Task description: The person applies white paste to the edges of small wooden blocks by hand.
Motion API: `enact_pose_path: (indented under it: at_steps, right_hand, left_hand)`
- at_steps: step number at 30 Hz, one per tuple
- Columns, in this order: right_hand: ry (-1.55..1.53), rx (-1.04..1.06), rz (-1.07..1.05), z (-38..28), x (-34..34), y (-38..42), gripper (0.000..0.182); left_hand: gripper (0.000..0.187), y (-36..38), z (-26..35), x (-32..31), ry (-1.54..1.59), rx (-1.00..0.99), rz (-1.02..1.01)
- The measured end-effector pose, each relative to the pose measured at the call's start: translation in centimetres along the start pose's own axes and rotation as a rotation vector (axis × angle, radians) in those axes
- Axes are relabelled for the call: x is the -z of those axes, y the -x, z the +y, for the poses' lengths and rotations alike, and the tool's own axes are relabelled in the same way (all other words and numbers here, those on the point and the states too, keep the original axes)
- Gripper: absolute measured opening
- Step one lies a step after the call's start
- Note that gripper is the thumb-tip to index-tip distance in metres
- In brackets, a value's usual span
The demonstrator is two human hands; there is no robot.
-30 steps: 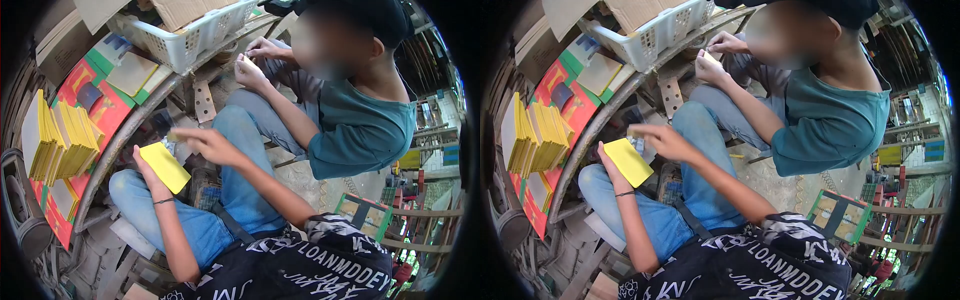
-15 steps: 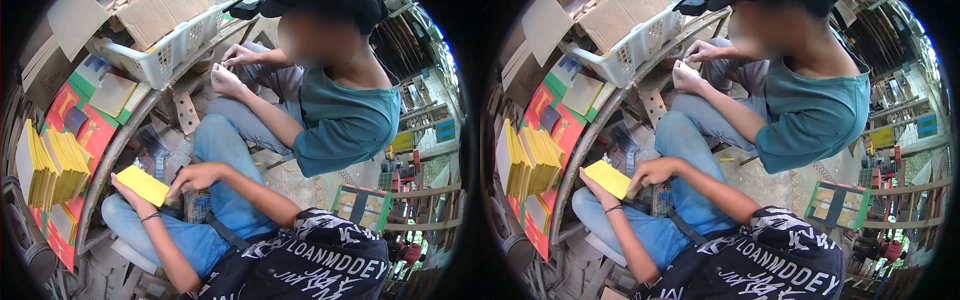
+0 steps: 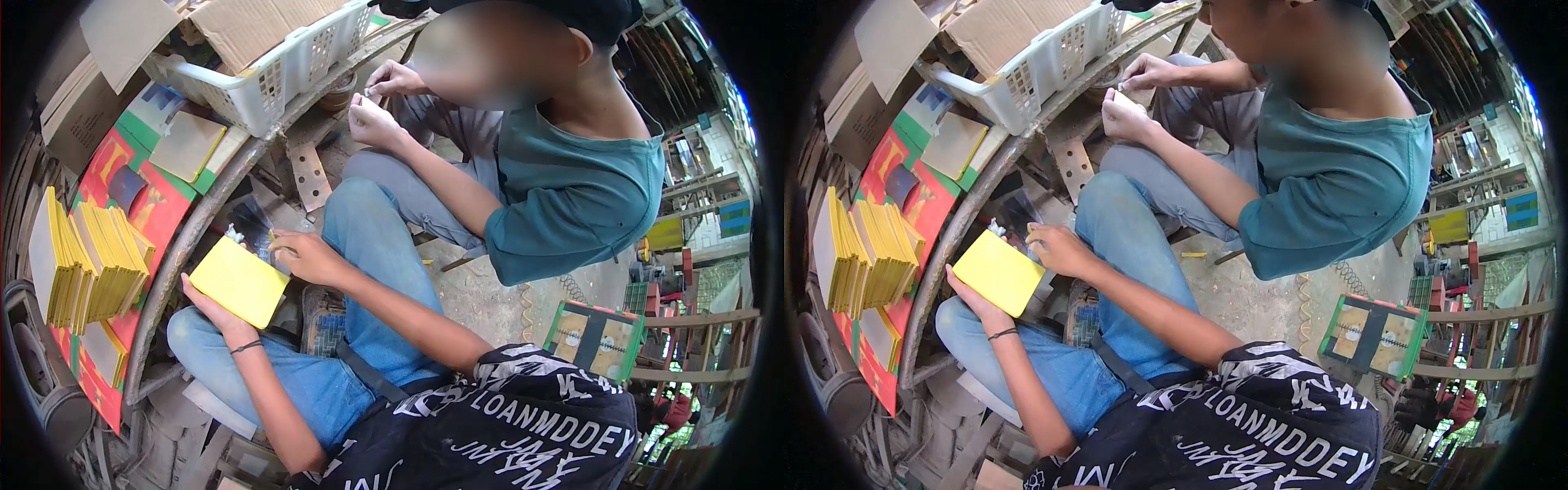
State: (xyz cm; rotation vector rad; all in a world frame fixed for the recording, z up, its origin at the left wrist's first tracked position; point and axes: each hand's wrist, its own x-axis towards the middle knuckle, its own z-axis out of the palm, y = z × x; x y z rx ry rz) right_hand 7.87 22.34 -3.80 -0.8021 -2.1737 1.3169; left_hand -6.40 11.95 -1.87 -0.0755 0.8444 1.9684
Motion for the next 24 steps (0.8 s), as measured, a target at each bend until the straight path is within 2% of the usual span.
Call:
enact_pose_path:
  at_steps: [4,7,8,9,12,15,21,24]
  right_hand:
    - [-0.056,-0.02,0.069,-0.4,0.1,-0.1,0.015]
    - [-0.058,-0.049,0.099,0.1,0.0,-0.4,0.011]
    - [-0.043,-0.073,0.083,0.0,0.1,-0.4,0.011]
    - [-0.028,-0.09,0.056,0.0,0.4,-0.5,0.01]
    - [-0.06,-0.086,0.067,-0.6,0.5,-0.4,0.01]
    - [-0.077,-0.138,0.046,-1.1,0.6,-0.5,0.01]
    - [0.027,-0.165,0.044,-1.7,1.0,-0.5,0.01]
    - [0.023,-0.173,0.014,-0.9,1.0,-0.8,0.012]
  left_hand:
    - [0.079,0.6,0.2,-0.6,0.052,-0.003,-0.055]
    - [0.078,-0.3,0.3,0.6,0.033,-0.075,0.053]
    - [0.072,0.0,0.2,0.8,0.037,-0.062,0.024]
    - [0.064,-0.2,0.2,0.8,-0.001,-0.139,0.185]
    - [0.055,0.1,0.0,0.1,0.079,-0.205,0.199]
    - [0.055,0.2,0.2,0.7,0.112,-0.156,0.041]
    - [0.057,-0.7,-0.2,2.0,0.127,-0.122,0.043]
    - [0.06,-1.3,-0.4,2.1,0.035,-0.163,0.143]
